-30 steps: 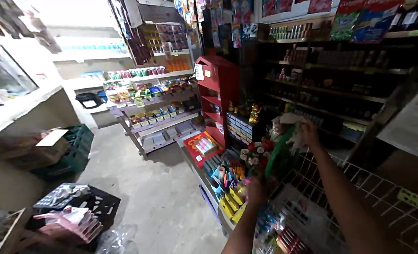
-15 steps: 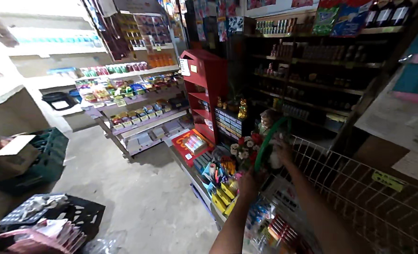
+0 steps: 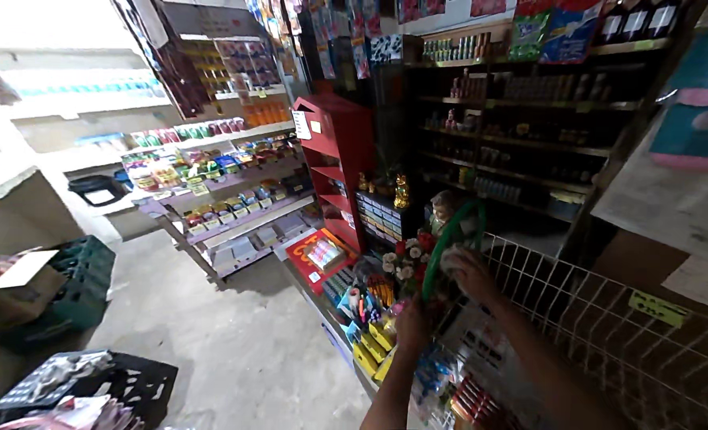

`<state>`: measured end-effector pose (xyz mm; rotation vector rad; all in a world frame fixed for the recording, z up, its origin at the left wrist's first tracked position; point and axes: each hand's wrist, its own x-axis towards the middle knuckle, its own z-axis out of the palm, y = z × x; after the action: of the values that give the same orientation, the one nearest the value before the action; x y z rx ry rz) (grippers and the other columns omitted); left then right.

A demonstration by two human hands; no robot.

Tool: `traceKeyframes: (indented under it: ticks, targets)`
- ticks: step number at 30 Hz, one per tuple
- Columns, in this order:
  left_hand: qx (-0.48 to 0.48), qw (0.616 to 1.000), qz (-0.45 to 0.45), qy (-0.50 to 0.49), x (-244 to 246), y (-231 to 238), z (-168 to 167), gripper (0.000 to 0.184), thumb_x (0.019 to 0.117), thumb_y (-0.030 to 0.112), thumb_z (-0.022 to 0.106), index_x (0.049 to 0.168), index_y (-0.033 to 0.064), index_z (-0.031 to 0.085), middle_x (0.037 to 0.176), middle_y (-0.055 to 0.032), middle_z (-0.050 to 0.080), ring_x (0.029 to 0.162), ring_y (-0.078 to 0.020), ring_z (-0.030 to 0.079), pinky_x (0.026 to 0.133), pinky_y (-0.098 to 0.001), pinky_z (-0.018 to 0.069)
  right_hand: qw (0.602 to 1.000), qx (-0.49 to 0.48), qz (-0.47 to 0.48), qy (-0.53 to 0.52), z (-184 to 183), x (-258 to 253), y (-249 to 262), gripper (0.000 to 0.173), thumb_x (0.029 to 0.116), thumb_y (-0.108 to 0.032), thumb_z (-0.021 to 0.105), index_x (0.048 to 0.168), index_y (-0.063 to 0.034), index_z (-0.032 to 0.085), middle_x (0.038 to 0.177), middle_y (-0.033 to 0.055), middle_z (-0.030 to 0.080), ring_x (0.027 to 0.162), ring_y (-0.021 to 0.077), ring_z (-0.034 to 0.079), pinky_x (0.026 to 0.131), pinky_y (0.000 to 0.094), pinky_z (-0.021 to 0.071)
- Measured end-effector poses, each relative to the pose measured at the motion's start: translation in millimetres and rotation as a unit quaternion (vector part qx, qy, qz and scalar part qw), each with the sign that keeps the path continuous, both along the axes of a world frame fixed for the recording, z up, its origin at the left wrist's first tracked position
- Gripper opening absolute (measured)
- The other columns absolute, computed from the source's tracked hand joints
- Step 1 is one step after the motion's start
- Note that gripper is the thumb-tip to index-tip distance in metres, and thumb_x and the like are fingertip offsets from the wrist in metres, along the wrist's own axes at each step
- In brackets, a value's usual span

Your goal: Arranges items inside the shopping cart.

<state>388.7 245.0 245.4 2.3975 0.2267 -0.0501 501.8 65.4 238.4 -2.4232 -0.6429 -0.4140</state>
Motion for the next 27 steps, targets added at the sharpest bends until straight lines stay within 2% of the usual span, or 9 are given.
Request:
traceKeyframes:
  ticks: [3, 6, 10, 13, 16, 19, 22, 25, 27]
  targets:
    - [-0.006, 1.0, 0.009, -0.013, -2, -2, -2, 0.041, 0.1064, 0.032, 0.053, 0.139, 0.0066, 0.059, 0.118, -0.0212, 0.07, 0.111, -0.0401, 0.067, 0.096, -0.0598, 0.0499, 0.996, -0.013, -0.077, 0.044, 10, 44, -26, 0.044, 0.1018, -0.014, 0.056, 0.145, -0.0092, 0.057, 0.16, 0.0236, 0.037, 0.15, 0.0417, 0.032, 0.122, 0.0521, 0.0299]
    - [-0.006, 1.0, 0.01, -0.012, 1, -2, -3, 0.04, 0.1064, 0.03, 0.053, 0.137, 0.006, 0.059, 0.118, -0.0211, 0.07, 0.111, -0.0394, 0.067, 0.096, -0.0592, 0.05, 0.992, -0.003, -0.111, 0.062, 19, 65, -33, 0.043, 0.1009, -0.009, 0.057, 0.144, -0.007, 0.057, 0.159, 0.0249, 0.037, 0.149, 0.0421, 0.034, 0.121, 0.0512, 0.0319]
    - [-0.012, 1.0, 0.015, -0.01, -1, -1, -8, 0.042, 0.1064, 0.033, 0.053, 0.14, 0.0078, 0.058, 0.118, -0.0205, 0.07, 0.111, -0.0391, 0.067, 0.098, -0.0599, 0.0495, 0.976, -0.017, -0.195, 0.101, 51, 52, -43, 0.037, 0.1022, -0.02, 0.057, 0.136, -0.0077, 0.064, 0.149, 0.0203, 0.051, 0.135, 0.0371, 0.052, 0.111, 0.0524, 0.0432]
    - [-0.005, 1.0, 0.017, -0.017, 2, -2, -7, 0.042, 0.106, 0.032, 0.054, 0.14, 0.0075, 0.059, 0.119, -0.0206, 0.07, 0.112, -0.0402, 0.067, 0.098, -0.0608, 0.049, 0.963, -0.044, -0.251, 0.086, 54, 56, -77, 0.042, 0.1023, -0.023, 0.056, 0.143, -0.011, 0.06, 0.151, 0.0204, 0.051, 0.138, 0.0397, 0.049, 0.112, 0.0555, 0.0418]
    - [0.016, 1.0, 0.015, -0.008, 1, -5, -3, 0.042, 0.1066, 0.034, 0.053, 0.138, 0.0071, 0.06, 0.118, -0.0211, 0.07, 0.112, -0.0409, 0.067, 0.097, -0.0613, 0.0491, 0.955, -0.108, -0.248, 0.124, 47, 54, -103, 0.044, 0.1037, -0.024, 0.056, 0.145, -0.0091, 0.056, 0.15, 0.0231, 0.05, 0.139, 0.0432, 0.046, 0.112, 0.0576, 0.0407]
    - [0.025, 0.999, 0.021, -0.015, -3, -6, -2, 0.041, 0.1061, 0.033, 0.053, 0.138, 0.0076, 0.06, 0.117, -0.0215, 0.071, 0.111, -0.0418, 0.067, 0.096, -0.0621, 0.0491, 0.944, -0.122, -0.269, 0.147, 55, 35, -118, 0.043, 0.1003, -0.014, 0.058, 0.143, -0.0107, 0.059, 0.15, 0.0222, 0.05, 0.14, 0.0416, 0.045, 0.113, 0.0567, 0.0403]
    - [0.019, 0.999, 0.023, -0.024, -2, -5, -5, 0.043, 0.1061, 0.033, 0.054, 0.141, 0.0069, 0.058, 0.118, -0.0226, 0.07, 0.112, -0.0421, 0.067, 0.098, -0.0622, 0.0484, 0.943, -0.102, -0.271, 0.163, 57, 3, -143, 0.048, 0.0992, -0.026, 0.062, 0.145, -0.0142, 0.057, 0.149, 0.0209, 0.051, 0.138, 0.0395, 0.049, 0.112, 0.0569, 0.0413]
    - [0.016, 1.0, 0.018, -0.019, -1, -5, -8, 0.045, 0.1056, 0.03, 0.055, 0.144, 0.0048, 0.055, 0.121, -0.0245, 0.069, 0.114, -0.044, 0.065, 0.1, -0.0625, 0.0476, 0.938, -0.088, -0.239, 0.233, 38, -23, -159, 0.054, 0.1019, -0.039, 0.06, 0.146, -0.0078, 0.055, 0.15, 0.0206, 0.052, 0.141, 0.0376, 0.047, 0.117, 0.0561, 0.035]
    - [0.018, 0.999, 0.021, -0.022, -2, -5, -8, 0.043, 0.1055, 0.031, 0.055, 0.139, 0.0038, 0.058, 0.119, -0.0247, 0.069, 0.113, -0.0441, 0.065, 0.099, -0.0627, 0.0477, 0.931, -0.095, -0.207, 0.286, -5, -24, -171, 0.055, 0.1025, -0.04, 0.059, 0.146, -0.0068, 0.055, 0.152, 0.0202, 0.049, 0.144, 0.0368, 0.042, 0.12, 0.0543, 0.0314]
